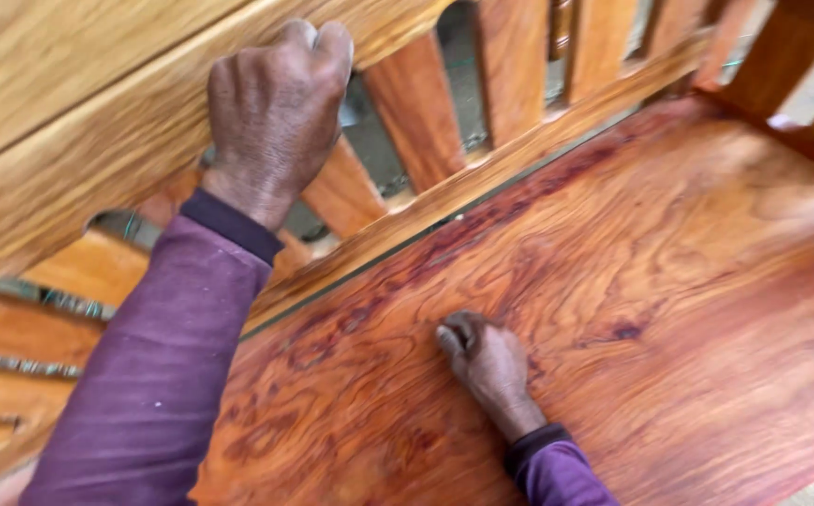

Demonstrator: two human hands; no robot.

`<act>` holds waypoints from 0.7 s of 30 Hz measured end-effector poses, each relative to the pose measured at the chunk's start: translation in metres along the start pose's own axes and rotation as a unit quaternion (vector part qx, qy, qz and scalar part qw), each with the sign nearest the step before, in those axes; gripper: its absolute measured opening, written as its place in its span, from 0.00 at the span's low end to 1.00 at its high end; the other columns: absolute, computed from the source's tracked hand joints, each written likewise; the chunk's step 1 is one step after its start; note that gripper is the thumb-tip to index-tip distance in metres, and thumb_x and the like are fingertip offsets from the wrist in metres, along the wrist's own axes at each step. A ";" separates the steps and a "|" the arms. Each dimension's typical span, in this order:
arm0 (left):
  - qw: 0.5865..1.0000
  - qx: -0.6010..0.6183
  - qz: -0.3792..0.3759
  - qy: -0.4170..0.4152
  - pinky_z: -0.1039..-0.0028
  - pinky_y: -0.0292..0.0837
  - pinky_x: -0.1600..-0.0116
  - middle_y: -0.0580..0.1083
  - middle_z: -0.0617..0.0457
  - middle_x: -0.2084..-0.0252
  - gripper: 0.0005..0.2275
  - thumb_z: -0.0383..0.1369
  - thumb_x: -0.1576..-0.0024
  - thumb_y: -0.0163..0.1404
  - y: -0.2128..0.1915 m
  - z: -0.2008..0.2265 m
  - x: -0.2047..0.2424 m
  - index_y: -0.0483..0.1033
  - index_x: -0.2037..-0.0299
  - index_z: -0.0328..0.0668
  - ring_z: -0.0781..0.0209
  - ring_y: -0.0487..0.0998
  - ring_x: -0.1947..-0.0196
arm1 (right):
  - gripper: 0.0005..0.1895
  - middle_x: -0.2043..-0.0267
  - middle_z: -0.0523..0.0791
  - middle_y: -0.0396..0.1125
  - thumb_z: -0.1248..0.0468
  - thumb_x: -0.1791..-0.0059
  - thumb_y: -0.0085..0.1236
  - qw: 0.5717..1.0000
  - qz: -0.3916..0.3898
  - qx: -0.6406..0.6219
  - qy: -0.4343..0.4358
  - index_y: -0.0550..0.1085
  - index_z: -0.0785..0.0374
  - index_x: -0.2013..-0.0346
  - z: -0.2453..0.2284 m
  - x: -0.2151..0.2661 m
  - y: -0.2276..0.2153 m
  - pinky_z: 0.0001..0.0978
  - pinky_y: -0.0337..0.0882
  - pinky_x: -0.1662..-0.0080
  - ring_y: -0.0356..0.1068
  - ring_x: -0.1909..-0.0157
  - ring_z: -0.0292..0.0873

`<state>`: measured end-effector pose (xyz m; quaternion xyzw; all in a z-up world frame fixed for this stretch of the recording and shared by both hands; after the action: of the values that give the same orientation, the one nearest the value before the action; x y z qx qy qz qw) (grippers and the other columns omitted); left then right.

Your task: The person sands the slats of a wooden bench with sandpaper to smooth the surface.

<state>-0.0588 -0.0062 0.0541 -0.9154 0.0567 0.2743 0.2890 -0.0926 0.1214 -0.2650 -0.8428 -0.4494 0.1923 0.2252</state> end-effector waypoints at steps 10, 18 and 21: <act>0.992 -0.048 0.061 0.099 0.76 0.69 0.74 0.71 0.56 0.79 0.07 0.22 0.43 0.56 0.008 0.033 -0.046 0.76 0.71 0.45 0.67 0.74 0.77 | 0.15 0.64 0.50 0.76 0.50 0.53 0.60 0.999 0.015 0.017 0.033 0.80 0.56 0.60 -0.001 -0.003 -0.009 0.48 0.74 0.59 0.76 0.60 0.56; 0.993 -0.011 0.102 0.057 0.80 0.64 0.79 0.73 0.54 0.76 0.06 0.18 0.44 0.52 -0.010 0.007 0.005 0.78 0.66 0.40 0.71 0.69 0.82 | 0.15 0.64 0.50 0.76 0.51 0.52 0.59 0.999 0.007 -0.015 0.030 0.79 0.56 0.59 0.001 0.002 -0.007 0.47 0.75 0.59 0.77 0.60 0.54; 0.995 0.055 0.084 0.010 0.77 0.63 0.81 0.74 0.51 0.74 0.03 0.21 0.42 0.54 -0.006 -0.001 -0.003 0.77 0.66 0.38 0.69 0.70 0.83 | 0.14 0.64 0.51 0.76 0.52 0.52 0.60 0.999 0.020 -0.013 0.026 0.80 0.56 0.59 0.001 0.001 -0.011 0.48 0.75 0.59 0.76 0.60 0.56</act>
<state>-0.0592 -0.0015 0.0595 -0.8930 0.1509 0.2847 0.3141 -0.0999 0.1278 -0.2595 -0.8592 -0.4293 0.1684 0.2218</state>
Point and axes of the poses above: each hand's wrist, its own x-axis away from the middle knuckle, its own y-axis out of the palm, z = x × y, the point moved 10 cm from there along -x, towards the middle knuckle
